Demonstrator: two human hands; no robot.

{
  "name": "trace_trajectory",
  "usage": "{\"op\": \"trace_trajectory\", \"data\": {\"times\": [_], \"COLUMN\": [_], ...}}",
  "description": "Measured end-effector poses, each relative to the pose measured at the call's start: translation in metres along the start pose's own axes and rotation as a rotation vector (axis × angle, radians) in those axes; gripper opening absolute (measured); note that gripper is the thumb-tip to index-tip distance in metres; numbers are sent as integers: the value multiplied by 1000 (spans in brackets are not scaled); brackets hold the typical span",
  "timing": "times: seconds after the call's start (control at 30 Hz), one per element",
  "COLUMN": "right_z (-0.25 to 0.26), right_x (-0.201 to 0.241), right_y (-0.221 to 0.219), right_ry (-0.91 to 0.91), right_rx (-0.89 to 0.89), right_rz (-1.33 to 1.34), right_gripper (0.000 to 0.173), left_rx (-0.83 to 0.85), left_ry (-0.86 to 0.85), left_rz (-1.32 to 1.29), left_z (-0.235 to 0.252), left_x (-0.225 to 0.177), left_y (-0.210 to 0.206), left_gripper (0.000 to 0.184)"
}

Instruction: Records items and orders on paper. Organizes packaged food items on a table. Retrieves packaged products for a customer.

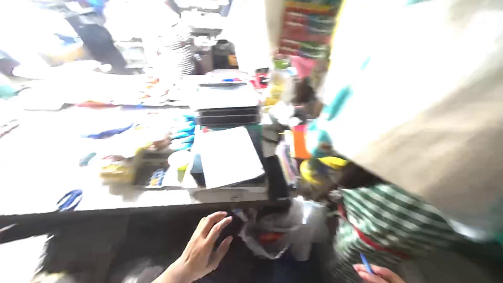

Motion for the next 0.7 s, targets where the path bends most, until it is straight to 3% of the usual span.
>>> {"op": "trace_trajectory", "data": {"times": [0.17, 0.3, 0.37, 0.43, 0.53, 0.7], "right_z": [26, 78, 92, 97, 90, 75], "right_x": [15, -22, -51, -75, -97, -84], "right_y": [-234, -378, -433, -471, -497, -503], "right_ry": [-29, -258, -389, -406, -342, -77], "right_rx": [226, 252, 248, 259, 304, 310], "right_rz": [77, 240, 208, 131, -30, -80], "right_gripper": [9, 16, 23, 29, 29, 16], "left_rx": [-192, -271, -341, -387, -266, -219], "left_ry": [-99, -193, -83, 175, 490, 496], "left_rz": [-36, -130, -137, -75, 4, 41], "left_z": [9, 51, 83, 114, 136, 135], "left_x": [89, 156, 189, 217, 249, 249], "left_y": [76, 81, 73, 64, 40, 32], "left_gripper": [30, 24, 22, 23, 30, 24]}}
Point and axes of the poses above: each hand's wrist, its own z-axis towards the middle knuckle, its own y-axis out of the back of the hand, x = y × z, the point moved 10 cm from there along z, towards the middle knuckle, and after that the axes turned 1 degree about -y, right-handed, at the moved point
